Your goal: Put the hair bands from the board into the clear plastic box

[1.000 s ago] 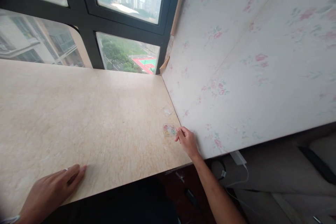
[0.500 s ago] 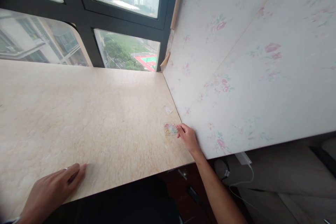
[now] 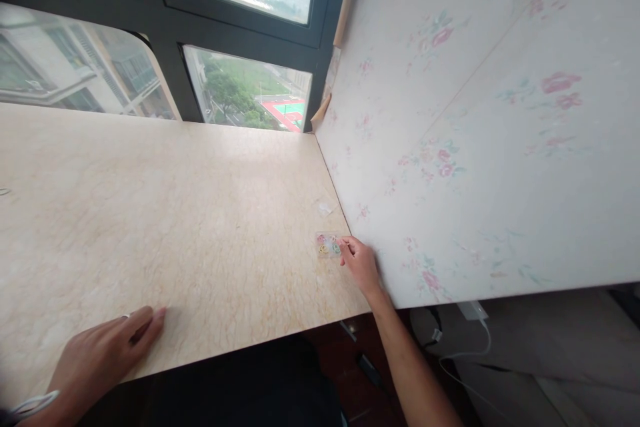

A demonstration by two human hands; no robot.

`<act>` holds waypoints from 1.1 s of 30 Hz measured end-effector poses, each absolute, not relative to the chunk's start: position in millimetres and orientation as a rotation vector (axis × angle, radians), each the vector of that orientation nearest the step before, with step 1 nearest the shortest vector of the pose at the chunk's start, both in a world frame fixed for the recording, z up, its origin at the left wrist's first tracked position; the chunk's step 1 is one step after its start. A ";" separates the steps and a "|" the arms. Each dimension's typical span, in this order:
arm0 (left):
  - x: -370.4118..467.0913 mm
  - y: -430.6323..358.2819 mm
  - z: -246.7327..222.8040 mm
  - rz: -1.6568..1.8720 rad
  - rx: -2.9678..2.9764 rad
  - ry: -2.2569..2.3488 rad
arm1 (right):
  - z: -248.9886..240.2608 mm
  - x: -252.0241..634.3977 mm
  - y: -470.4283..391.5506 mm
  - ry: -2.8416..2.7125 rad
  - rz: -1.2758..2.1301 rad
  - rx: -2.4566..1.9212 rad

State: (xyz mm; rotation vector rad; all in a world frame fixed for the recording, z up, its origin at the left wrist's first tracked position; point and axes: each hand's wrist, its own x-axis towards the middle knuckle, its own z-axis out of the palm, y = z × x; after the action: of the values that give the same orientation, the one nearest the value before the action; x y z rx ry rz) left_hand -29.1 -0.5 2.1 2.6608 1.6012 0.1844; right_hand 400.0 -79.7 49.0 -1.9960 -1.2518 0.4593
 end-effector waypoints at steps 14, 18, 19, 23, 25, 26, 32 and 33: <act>-24.7 -2.5 8.0 0.338 2.636 1.597 | 48.4 398.2 -83.7 -1.250 0.414 -2.096; -25.0 -2.5 6.8 0.278 2.641 1.622 | 48.0 396.8 -83.5 -1.292 0.358 -2.143; -25.2 -2.5 6.6 0.272 2.644 1.621 | 47.5 396.7 -83.3 -1.297 0.349 -2.153; -25.6 -2.8 6.1 0.259 2.655 1.615 | 45.7 396.1 -82.4 -1.296 0.323 -2.173; -25.7 -3.2 5.7 0.256 2.672 1.623 | 45.8 395.8 -82.4 -1.284 0.313 -2.182; -25.9 -3.3 5.2 0.259 2.683 1.623 | 46.2 395.5 -82.7 -1.275 0.307 -2.187; -27.7 -1.7 -0.1 0.330 2.683 1.604 | 50.6 383.3 -91.7 -1.222 0.308 -2.117; -28.1 -1.1 -0.9 0.361 2.671 1.605 | 50.1 378.5 -93.7 -1.237 0.318 -2.091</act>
State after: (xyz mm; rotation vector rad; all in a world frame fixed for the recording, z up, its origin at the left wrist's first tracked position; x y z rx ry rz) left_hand -28.1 -1.1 -0.9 2.6708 1.6047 0.3606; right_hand 378.5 -93.7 50.1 -2.0909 -1.2367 0.3180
